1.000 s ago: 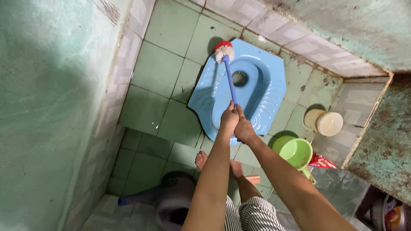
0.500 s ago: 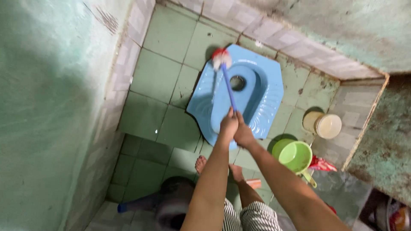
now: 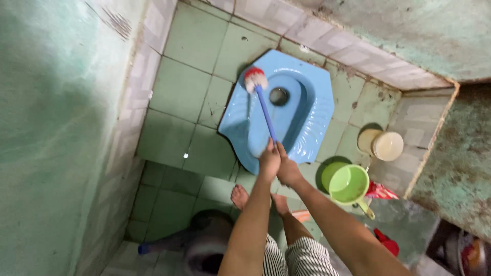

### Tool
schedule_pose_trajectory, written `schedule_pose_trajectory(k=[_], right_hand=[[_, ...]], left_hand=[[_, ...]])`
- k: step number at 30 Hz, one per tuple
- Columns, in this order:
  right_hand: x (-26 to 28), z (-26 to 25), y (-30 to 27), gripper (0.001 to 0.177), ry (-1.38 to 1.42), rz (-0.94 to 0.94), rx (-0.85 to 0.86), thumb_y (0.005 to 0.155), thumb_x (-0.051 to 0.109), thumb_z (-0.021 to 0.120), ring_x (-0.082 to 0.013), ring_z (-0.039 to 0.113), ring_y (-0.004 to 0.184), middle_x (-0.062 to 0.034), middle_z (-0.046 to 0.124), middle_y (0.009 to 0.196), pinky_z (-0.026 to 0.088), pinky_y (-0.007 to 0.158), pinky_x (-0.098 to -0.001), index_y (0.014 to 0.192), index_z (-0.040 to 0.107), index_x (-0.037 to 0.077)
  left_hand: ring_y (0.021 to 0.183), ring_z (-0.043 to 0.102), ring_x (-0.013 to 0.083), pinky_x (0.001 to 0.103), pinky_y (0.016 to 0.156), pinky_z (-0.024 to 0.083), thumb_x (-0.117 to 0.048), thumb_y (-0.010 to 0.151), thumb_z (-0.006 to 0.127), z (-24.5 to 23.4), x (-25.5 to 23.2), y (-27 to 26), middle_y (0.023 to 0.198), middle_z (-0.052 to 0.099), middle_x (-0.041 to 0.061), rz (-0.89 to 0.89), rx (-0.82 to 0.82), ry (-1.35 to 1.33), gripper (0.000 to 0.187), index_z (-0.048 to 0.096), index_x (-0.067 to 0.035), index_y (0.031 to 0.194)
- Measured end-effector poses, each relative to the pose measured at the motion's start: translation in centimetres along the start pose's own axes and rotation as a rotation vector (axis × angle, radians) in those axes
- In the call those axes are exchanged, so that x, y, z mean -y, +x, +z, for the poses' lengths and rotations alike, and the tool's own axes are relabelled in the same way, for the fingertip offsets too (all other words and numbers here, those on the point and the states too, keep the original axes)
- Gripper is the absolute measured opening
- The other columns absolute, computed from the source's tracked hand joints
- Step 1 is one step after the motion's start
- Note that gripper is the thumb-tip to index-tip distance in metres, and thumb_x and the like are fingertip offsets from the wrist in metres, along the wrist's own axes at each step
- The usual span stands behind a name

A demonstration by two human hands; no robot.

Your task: Cleaning a squat toilet by scrubbing with a brush and rinsing with water

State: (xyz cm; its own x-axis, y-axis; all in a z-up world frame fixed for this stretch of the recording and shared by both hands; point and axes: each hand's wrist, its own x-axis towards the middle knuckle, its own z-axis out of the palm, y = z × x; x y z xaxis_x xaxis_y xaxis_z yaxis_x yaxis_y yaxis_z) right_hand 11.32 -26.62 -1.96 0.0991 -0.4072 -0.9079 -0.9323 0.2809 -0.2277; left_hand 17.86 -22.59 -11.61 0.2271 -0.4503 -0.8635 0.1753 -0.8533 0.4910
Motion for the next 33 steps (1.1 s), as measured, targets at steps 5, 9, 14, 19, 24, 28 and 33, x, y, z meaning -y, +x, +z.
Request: schedule_pose_trajectory(k=[5,9,14,19,24,28,33], right_hand=[[2.7,1.3,-11.6,0.071,0.126,0.137,0.085,0.094,0.057,0.046,-0.0364,0.065,0.102,-0.027,0.067,0.119,0.053,0.086,-0.0427,0.159,0.032,0.034],[0.5,3.7,-13.9,0.082,0.286,0.278,0.189,0.094,0.067,0.037,-0.0369,0.051,0.141,-0.0298,0.06,0.142,0.034,0.122,-0.0434,0.155,0.046,0.014],[-5.7,7.7,-8.0,0.071,-0.041,-0.249,-0.074,0.091,0.029,0.058,-0.0395,0.071,0.109,-0.0208,0.075,0.109,0.057,0.101,-0.0502,0.156,0.031,0.018],[-5.6,7.1,-10.9,0.074,0.124,0.012,0.05,0.095,0.035,0.057,-0.0401,0.067,0.118,-0.0238,0.067,0.127,0.057,0.097,-0.0508,0.16,0.023,0.044],[-8.5,4.3,-15.3,0.075,0.397,0.05,0.036,0.099,0.038,0.044,-0.0435,0.066,0.107,-0.0245,0.065,0.124,0.054,0.084,-0.0486,0.164,0.009,0.043],[-11.1,3.7,-16.0,0.081,0.476,0.099,0.013,0.098,0.034,0.049,-0.0437,0.065,0.108,-0.0245,0.063,0.12,0.053,0.084,-0.0491,0.164,0.005,0.046],[-14.5,2.3,-15.6,0.078,0.533,0.08,0.013,0.1,0.029,0.047,-0.0418,0.065,0.104,-0.0238,0.062,0.123,0.054,0.079,-0.0486,0.165,0.006,0.044]], left_hand=[[0.142,0.049,0.033,0.043,0.119,0.041,-0.05,0.101,0.047,-2.7,0.4,-12.0,0.152,0.055,0.013,-0.103,-0.038,-0.155,0.059,0.036,-0.042,0.159],[0.142,0.047,0.0395,0.047,0.121,0.039,-0.031,0.105,0.041,-0.7,7.7,-14.8,0.15,0.052,0.025,-0.165,-0.123,-0.103,0.055,0.038,-0.026,0.159],[0.142,0.049,0.0398,0.05,0.121,0.038,-0.048,0.105,0.04,-1.5,6.3,-12.5,0.146,0.056,0.028,-0.095,-0.115,0.088,0.058,0.034,-0.036,0.161],[0.147,0.042,0.0353,0.048,0.119,0.039,-0.034,0.104,0.051,-1.0,1.4,-17.5,0.161,0.043,0.019,-0.064,-0.116,-0.113,0.052,0.044,-0.031,0.156],[0.122,0.064,0.023,0.035,0.095,0.055,-0.031,0.101,0.049,1.5,3.0,-16.6,0.149,0.059,0.006,-0.129,0.031,0.066,0.056,0.045,-0.03,0.157],[0.115,0.065,0.0218,0.034,0.091,0.055,-0.027,0.101,0.051,4.4,2.7,-17.3,0.145,0.061,0.006,-0.112,0.079,0.075,0.059,0.043,-0.024,0.16],[0.132,0.057,0.0241,0.033,0.104,0.049,-0.024,0.099,0.048,7.3,4.8,-15.5,0.156,0.05,0.01,-0.007,0.11,0.213,0.061,0.04,-0.019,0.159]])
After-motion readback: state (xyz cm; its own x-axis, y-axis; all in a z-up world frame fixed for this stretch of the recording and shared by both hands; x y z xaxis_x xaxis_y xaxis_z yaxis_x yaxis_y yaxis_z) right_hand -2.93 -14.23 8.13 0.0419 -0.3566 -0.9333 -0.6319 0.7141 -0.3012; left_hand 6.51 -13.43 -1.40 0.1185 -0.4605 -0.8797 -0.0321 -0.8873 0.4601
